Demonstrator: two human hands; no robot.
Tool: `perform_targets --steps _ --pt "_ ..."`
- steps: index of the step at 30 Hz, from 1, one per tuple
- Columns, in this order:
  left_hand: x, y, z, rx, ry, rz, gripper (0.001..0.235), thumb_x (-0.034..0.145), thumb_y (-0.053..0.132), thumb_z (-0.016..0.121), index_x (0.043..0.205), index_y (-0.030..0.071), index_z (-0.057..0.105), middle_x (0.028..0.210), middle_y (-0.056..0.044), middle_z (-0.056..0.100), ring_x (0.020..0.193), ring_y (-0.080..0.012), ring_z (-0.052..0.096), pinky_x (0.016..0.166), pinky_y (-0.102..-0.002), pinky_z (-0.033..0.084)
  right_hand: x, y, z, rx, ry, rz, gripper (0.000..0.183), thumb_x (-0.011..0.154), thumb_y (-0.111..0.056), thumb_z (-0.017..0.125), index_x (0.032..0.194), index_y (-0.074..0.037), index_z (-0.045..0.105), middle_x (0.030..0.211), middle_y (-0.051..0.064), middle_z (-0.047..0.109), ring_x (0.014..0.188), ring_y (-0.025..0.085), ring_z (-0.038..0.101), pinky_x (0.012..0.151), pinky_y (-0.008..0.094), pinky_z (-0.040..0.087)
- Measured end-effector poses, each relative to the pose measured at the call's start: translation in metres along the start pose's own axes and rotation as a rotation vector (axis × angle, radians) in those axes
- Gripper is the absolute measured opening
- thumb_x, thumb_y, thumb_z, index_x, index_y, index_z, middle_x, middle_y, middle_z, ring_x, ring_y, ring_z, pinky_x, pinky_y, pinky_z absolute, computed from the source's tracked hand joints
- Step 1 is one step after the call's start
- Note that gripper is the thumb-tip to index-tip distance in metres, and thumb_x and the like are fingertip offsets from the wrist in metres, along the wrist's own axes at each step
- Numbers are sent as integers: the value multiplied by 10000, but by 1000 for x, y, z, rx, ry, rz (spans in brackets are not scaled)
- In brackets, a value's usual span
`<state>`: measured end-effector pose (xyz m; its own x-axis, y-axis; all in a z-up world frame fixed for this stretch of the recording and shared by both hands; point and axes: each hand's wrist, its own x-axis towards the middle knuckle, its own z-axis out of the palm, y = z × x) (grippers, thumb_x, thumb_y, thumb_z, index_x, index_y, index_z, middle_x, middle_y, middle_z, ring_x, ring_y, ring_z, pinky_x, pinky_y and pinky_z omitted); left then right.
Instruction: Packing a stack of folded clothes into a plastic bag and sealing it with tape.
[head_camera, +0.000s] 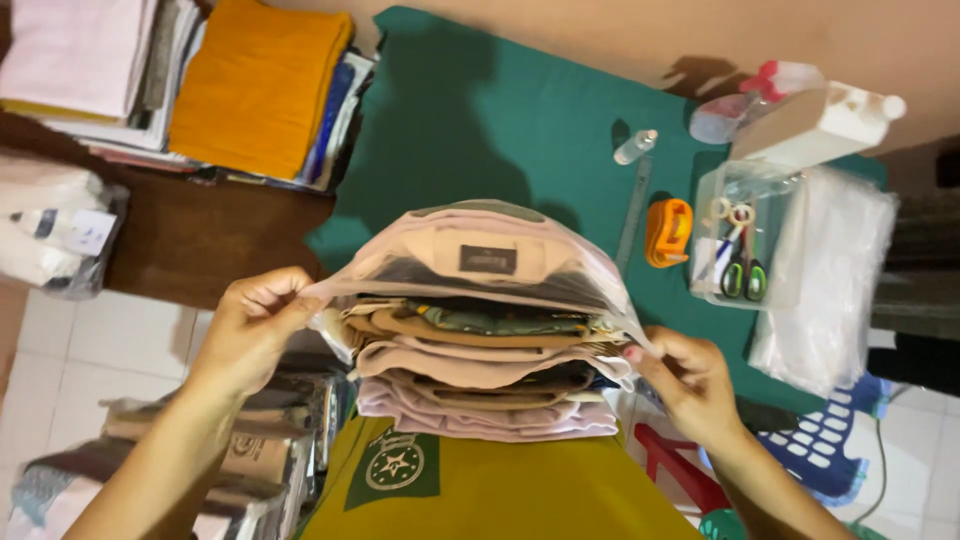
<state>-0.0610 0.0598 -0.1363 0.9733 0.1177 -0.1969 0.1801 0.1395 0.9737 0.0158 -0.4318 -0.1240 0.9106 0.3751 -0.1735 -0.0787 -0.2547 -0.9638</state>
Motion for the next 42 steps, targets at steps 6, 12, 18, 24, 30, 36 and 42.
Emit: perform_targets --steps 6,12,18,24,30,36,42 --pt "-32 82 37 553 213 267 226 903 -7 686 716 37 567 621 44 550 598 10 449 502 -213 318 8 -39 -1 95 31 -236 213 944 41 614 746 -38 606 832 42 719 750 93 673 677 246 552" --pt "-29 86 42 639 255 137 195 827 -14 696 903 41 525 670 -12 586 533 -22 523 449 -230 374 10 -36 -8 -72 223 -293 229 973 86 692 1078 -19 519 859 78 634 727 68 590 653 189 463" --pt "-34 98 70 333 203 41 512 905 -23 636 1362 76 428 768 -5 684 466 -52 580 361 -223 443 21 -85 0 -51 80 -218 673 906 77 584 1531 -21 355 865 92 708 645 102 680 527 226 587" --pt "-32 110 61 135 213 138 404 990 -26 600 1358 37 445 658 -21 662 460 -46 528 411 -215 417 35 -72 -33 -156 141 -280 259 1032 85 573 1275 45 652 794 153 708 585 167 677 546 239 527" --pt "-18 135 68 689 287 214 434 835 100 735 1186 -15 507 670 -66 727 438 -79 568 398 -270 413 60 -134 -15 -377 153 -386 401 933 -162 692 1205 13 454 788 31 662 675 75 631 608 227 530" --pt "-7 119 47 1040 135 -82 236 960 291 730 870 82 791 534 -172 601 404 -174 547 453 -325 418 75 -168 1 -1301 -12 -207 326 828 -411 841 823 -90 787 512 68 640 462 180 596 502 323 460" --pt "8 85 30 277 60 90 489 1025 223 574 572 38 586 493 -24 580 409 -86 552 393 -270 429 101 -110 -32 -345 -225 -159 482 1011 -235 600 586 -18 671 459 22 617 361 102 535 351 274 382"
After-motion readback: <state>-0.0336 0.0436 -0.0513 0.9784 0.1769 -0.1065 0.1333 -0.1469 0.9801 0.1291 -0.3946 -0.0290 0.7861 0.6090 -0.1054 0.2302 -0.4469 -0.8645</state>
